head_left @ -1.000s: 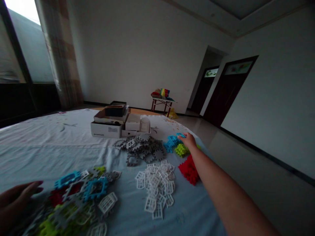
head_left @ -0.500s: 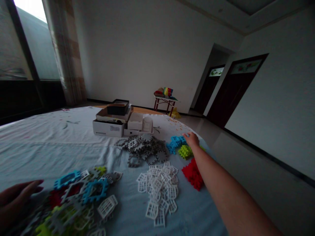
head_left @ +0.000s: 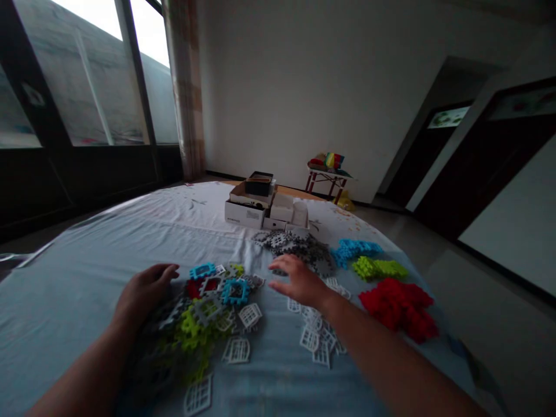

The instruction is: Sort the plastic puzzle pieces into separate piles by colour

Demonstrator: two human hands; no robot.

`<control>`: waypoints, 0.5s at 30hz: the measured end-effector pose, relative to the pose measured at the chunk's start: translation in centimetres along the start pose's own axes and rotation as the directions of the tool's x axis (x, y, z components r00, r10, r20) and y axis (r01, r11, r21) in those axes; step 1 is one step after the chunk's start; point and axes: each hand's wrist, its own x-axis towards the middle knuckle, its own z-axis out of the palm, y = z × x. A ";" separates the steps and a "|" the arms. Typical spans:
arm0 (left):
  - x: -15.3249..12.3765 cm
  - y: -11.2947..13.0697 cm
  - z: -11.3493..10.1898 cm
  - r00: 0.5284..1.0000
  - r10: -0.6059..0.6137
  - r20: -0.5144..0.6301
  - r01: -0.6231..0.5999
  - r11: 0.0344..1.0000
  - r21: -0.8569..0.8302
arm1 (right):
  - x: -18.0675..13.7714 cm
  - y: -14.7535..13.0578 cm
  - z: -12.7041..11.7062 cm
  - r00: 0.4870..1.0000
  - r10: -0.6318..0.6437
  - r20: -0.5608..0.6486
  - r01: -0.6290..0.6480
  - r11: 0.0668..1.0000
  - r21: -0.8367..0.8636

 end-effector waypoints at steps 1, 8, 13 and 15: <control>0.1 -0.2 0.1 1.000 0.008 -0.005 -0.008 1.000 -0.008 | 0.4 -1.1 0.8 0.999 -0.032 0.041 0.031 0.999 0.017; 0.1 -0.2 0.3 0.999 0.037 -0.039 -0.038 0.999 -0.018 | 2.1 -3.1 4.9 0.975 -0.037 0.218 0.031 0.999 0.032; 0.2 -0.1 0.0 0.999 0.041 -0.031 -0.041 0.999 -0.002 | 1.9 -3.5 4.9 0.979 -0.023 0.204 0.012 0.998 0.056; 0.5 -0.7 0.0 0.998 0.057 -0.033 -0.057 0.998 0.016 | 1.6 -3.6 4.0 0.990 -0.025 0.140 0.011 0.996 0.093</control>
